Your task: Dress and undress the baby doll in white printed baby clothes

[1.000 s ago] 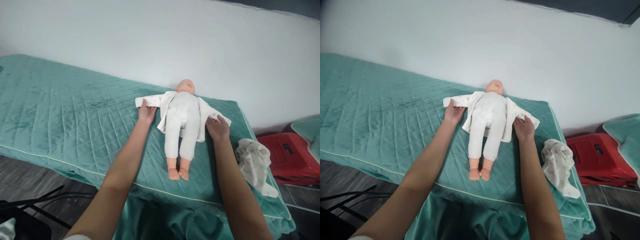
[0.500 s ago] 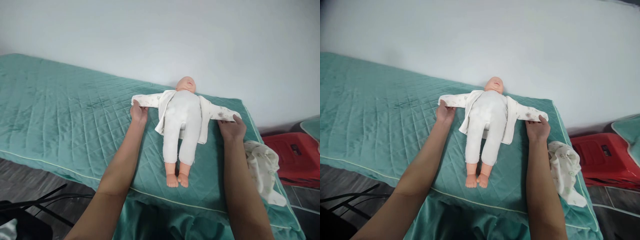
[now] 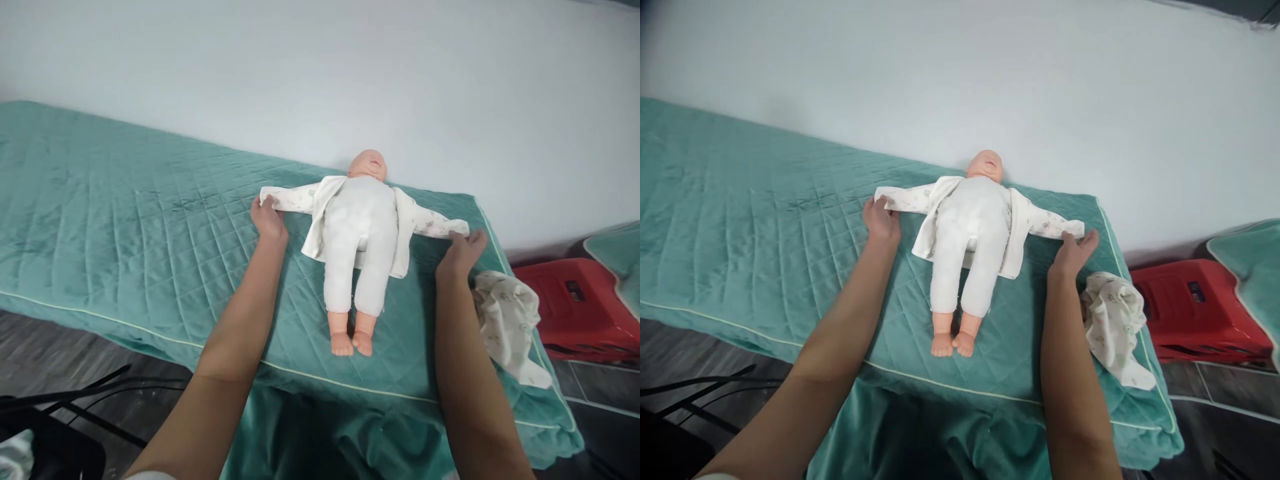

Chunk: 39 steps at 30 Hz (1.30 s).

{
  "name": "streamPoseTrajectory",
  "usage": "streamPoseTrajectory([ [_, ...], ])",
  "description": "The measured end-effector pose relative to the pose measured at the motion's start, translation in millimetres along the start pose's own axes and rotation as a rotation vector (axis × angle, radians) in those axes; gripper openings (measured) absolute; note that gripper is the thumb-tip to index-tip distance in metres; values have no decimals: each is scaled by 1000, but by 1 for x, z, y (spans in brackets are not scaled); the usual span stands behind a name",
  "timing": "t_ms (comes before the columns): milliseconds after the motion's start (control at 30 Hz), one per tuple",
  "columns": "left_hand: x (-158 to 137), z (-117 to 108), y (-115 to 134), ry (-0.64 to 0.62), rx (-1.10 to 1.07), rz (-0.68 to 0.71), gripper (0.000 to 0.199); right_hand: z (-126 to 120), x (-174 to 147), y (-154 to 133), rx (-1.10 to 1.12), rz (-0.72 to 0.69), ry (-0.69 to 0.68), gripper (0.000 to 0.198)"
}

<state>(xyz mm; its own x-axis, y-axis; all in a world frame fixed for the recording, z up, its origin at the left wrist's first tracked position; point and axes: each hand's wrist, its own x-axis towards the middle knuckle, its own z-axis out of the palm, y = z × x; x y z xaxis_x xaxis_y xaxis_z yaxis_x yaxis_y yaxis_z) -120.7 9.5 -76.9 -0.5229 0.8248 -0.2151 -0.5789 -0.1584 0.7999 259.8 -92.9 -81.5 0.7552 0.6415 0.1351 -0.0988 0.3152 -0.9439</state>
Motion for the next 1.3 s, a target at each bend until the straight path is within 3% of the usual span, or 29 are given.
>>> streamPoseTrajectory([
  [100,-4,-7,0,67,134,151,37,7,-31,1,-172,-167,65,64],
  [267,-24,-18,2,86,322,376,38,1,-97,-5,-429,-185,-238,56],
  [367,-47,-28,1,-56,506,526,33,-9,-126,-10,-485,-202,-431,56],
  [467,-74,-40,1,-329,562,461,28,-13,-141,-13,-531,-280,-536,63],
  [600,-106,-54,6,-630,592,277,42,-5,-143,-10,-617,-304,-505,60],
  [700,-115,-58,7,-648,702,289,49,2,-140,-8,-673,-284,-441,54],
  [900,-114,-59,-2,-643,1098,681,30,1,-140,-11,-516,-214,-348,34],
  [1167,-125,-62,-1,-708,1186,1107,30,-3,-142,-14,-501,-268,-423,39],
  [1300,-124,-64,-1,-694,1167,1222,26,-6,-142,-16,-600,-354,-315,47],
])
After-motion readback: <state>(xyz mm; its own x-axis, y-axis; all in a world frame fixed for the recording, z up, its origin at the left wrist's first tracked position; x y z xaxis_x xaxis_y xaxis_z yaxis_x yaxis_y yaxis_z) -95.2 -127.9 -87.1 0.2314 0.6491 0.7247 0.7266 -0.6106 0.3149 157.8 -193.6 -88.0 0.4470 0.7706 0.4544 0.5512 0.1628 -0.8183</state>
